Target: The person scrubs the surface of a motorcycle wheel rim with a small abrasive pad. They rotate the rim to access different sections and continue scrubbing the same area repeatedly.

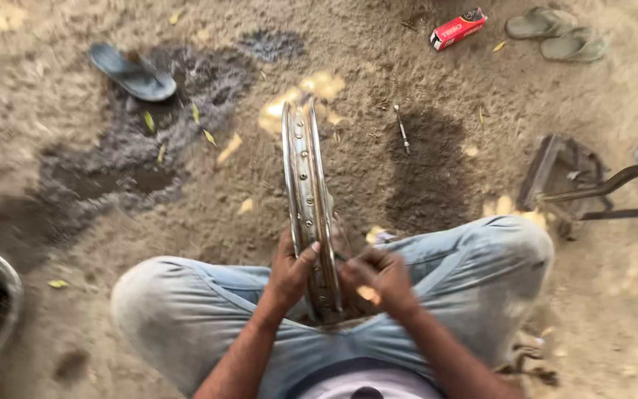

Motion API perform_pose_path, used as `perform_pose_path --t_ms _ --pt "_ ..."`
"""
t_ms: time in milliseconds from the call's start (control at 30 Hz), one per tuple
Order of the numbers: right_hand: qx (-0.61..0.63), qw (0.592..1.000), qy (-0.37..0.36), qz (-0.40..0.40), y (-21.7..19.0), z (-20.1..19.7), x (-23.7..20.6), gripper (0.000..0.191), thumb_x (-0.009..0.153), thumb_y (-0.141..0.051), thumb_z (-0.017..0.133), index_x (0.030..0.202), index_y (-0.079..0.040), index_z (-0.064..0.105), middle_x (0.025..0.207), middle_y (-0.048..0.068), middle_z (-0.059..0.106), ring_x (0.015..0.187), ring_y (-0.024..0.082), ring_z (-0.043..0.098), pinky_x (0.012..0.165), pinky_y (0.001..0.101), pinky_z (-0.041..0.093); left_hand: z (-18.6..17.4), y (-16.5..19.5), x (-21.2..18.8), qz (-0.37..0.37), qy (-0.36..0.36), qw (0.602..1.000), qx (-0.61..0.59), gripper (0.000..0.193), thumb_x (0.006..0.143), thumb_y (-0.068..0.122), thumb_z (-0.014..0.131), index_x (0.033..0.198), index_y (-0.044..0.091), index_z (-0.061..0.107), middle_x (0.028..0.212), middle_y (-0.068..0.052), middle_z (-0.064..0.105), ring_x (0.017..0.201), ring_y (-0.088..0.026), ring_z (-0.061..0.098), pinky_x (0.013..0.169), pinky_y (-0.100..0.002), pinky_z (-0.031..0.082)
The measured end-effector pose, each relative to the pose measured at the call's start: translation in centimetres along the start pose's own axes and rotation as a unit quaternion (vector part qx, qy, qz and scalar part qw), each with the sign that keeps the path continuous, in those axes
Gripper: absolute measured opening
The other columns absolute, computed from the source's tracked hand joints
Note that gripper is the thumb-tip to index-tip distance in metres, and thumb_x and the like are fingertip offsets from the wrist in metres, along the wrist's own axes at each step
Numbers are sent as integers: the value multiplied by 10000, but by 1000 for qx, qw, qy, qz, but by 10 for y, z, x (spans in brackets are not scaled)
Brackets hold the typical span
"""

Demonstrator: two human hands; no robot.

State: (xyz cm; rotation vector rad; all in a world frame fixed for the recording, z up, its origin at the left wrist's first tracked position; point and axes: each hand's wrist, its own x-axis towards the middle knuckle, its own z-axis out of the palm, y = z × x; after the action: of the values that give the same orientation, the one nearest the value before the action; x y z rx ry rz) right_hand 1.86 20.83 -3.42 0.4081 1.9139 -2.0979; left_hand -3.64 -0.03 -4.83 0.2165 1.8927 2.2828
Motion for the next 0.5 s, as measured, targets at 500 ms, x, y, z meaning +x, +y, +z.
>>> perform_pose_path --t_ms 500 --pt "35 999 18 5 0 23 -9 127 943 -126 704 906 -4 703 715 48 671 606 106 594 518 263 479 2 10 -4 28 15 998 -59 403 971 196 621 1310 -17 581 1231 -112 574 1148 -189 588 1007 -350 473"
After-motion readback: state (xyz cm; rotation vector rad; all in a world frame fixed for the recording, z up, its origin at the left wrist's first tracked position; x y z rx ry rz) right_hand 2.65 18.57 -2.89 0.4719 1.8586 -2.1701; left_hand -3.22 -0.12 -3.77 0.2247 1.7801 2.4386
